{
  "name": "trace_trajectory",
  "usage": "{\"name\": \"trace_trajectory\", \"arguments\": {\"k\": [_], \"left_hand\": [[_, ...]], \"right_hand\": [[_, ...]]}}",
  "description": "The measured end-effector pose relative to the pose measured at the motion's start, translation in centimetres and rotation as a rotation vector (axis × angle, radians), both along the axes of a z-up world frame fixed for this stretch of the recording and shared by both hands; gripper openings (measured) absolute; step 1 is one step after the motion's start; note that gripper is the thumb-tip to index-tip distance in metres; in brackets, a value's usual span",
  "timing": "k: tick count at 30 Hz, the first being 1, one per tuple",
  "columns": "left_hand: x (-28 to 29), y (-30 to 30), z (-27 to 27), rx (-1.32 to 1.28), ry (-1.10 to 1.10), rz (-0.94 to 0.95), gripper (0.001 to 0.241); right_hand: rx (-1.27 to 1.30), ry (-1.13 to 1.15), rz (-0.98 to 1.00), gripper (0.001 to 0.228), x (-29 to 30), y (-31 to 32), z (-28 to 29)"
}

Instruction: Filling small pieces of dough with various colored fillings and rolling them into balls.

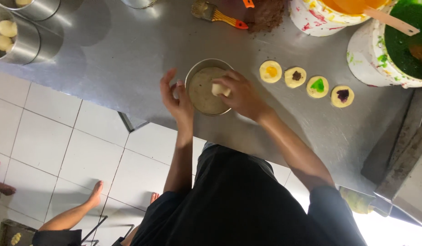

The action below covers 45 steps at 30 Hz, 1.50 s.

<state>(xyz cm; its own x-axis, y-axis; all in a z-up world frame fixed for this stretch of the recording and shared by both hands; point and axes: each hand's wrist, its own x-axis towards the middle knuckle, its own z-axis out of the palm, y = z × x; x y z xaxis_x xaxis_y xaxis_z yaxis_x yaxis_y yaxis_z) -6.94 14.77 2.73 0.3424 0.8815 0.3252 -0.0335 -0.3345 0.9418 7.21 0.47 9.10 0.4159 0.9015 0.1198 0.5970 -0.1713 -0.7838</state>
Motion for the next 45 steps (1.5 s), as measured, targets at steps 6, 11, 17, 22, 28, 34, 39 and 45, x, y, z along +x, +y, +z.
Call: {"name": "trace_trajectory", "arguments": {"k": [6, 11, 17, 22, 28, 34, 39, 45], "left_hand": [[-0.3, 0.3, -5.5, -0.050, 0.156, -0.053, 0.035], [0.0, 0.1, -6.0, -0.170, 0.101, -0.068, 0.037], [-0.2, 0.2, -6.6, -0.135, 0.128, -0.085, 0.038], [0.0, -0.2, -5.5, -0.203, 0.140, -0.084, 0.037], [0.0, 0.2, -7.2, -0.153, 0.085, -0.109, 0.036], [-0.1, -0.7, -3.0, -0.088, 0.150, -0.089, 0.036], [0.7, -2.7, 1.0, 0.343, 0.157, -0.092, 0.037], [2.7, -6.9, 3.3, 0.407, 0.079, -0.347, 0.028]], "right_hand": [[-0.023, -0.267, 0.140, 0.048, 0.9, 5.6, -6.5], [-0.110, -0.424, 0.201, 0.046, 1.5, 8.2, -11.5], [-0.152, -0.385, 0.188, 0.043, 1.2, 8.6, -12.8], [-0.142, -0.464, 0.159, 0.036, 0.9, 8.5, -16.7], [-0.070, -0.776, 0.164, 0.038, 0.4, 6.2, -10.2], [0.014, -0.286, -0.137, 0.021, 4.5, -0.8, -6.2], [-0.088, -0.230, -0.425, 0.038, 12.4, -6.0, -9.2], [-0.101, -0.464, -0.193, 0.046, 14.3, -8.2, -11.9]]}}
